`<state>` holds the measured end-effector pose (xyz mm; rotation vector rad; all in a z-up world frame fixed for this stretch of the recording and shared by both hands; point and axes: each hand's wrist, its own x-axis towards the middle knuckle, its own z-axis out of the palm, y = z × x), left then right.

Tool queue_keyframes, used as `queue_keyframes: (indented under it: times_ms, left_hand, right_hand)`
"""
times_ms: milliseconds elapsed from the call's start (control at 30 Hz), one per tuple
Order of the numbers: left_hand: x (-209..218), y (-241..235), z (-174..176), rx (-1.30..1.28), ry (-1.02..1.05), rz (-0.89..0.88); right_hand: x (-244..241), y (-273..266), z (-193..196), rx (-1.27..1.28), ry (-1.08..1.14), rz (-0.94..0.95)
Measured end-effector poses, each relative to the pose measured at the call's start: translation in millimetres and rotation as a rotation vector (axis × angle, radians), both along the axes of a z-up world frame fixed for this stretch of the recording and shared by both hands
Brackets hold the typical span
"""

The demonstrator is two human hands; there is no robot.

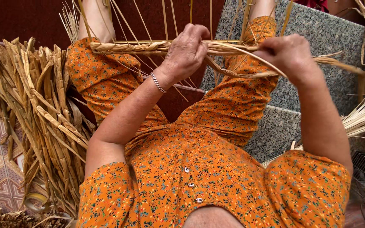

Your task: The person sits on the floor and weaves dried plant fibers around a metal frame to form a basket. They thread and pull fibers through the frame, then braid additional fibers around the rim to secure the structure.

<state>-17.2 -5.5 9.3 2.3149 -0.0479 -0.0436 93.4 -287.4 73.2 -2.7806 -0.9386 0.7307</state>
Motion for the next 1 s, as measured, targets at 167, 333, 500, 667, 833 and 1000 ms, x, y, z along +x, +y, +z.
queue_keyframes:
  times_ms: [167,333,500,667,833,1000]
  left_hand:
    - [-10,16,16,-0.046,-0.190,-0.127]
    - [-8,17,16,0.021,-0.081,-0.151]
    - [13,11,-9,-0.061,-0.065,-0.002]
    - [13,0,-20,-0.013,-0.126,0.137]
    - [13,-7,-24,0.130,-0.482,0.152]
    - [25,2,-25,0.069,-0.190,0.156]
  right_hand:
    - [-35,44,-27,0.416,-0.173,0.090]
    - [-37,73,-37,0.215,-0.310,0.090]
    - [-59,63,-37,0.246,0.055,-0.100]
    - [-69,45,-23,0.696,0.426,-0.388]
    - [-87,38,-10,0.693,-0.215,0.046]
    - [-100,36,-18,0.608,-0.508,0.139]
